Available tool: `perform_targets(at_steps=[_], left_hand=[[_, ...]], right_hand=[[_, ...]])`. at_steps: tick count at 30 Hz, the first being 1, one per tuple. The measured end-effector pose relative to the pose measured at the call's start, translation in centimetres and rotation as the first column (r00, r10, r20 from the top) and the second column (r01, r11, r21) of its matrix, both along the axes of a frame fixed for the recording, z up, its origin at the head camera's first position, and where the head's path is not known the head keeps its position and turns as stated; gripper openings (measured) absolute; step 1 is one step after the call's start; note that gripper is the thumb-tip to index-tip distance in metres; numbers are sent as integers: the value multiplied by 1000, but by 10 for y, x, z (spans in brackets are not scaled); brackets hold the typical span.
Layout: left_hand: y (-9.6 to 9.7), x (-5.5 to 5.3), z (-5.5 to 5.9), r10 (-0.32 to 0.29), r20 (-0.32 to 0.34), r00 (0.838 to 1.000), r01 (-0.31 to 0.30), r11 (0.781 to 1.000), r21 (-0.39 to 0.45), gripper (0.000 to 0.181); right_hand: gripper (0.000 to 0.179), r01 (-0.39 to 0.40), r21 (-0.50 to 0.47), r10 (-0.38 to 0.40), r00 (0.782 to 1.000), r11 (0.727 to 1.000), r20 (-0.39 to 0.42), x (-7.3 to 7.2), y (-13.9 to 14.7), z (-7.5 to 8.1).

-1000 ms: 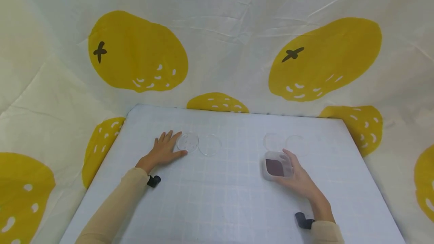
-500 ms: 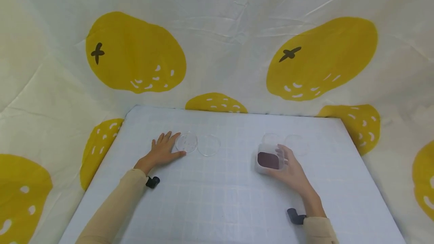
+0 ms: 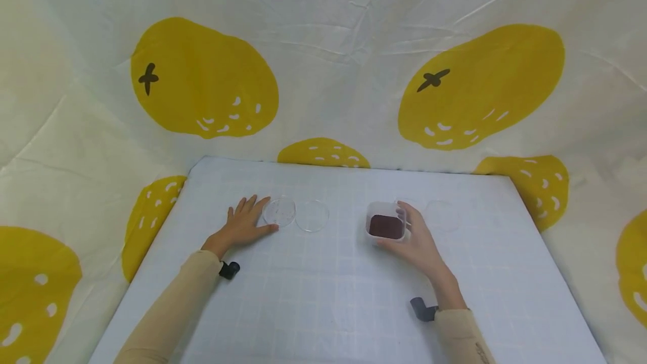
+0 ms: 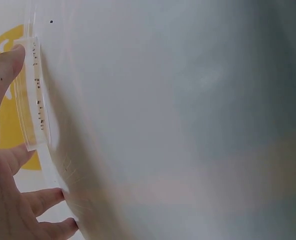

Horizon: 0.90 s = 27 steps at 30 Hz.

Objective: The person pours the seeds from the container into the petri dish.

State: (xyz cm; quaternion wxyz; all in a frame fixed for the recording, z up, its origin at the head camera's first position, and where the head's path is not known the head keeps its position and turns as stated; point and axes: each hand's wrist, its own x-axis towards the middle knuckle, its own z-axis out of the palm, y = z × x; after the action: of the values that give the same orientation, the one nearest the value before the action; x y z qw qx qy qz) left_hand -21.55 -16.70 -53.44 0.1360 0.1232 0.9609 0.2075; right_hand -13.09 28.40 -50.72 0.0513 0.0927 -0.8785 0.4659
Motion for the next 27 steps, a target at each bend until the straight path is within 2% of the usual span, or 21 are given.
perform_targets(at_steps=[7,18,27], left_hand=[[-1,-2,-3,2,-1,1000,-2,1000,-9,95],[1,0,0,5,-3,1000,-5,1000,16,93],[0,0,-2,4,-7,1000,-4,1000,10,93]], right_hand=[[106,-24,30,24,999,999,-21,-14,-20,5],[104,-88,108,98,991,990,-92,-35,-50,5],[103,-148,171,174,974,974,-147,-52,-73,8]])
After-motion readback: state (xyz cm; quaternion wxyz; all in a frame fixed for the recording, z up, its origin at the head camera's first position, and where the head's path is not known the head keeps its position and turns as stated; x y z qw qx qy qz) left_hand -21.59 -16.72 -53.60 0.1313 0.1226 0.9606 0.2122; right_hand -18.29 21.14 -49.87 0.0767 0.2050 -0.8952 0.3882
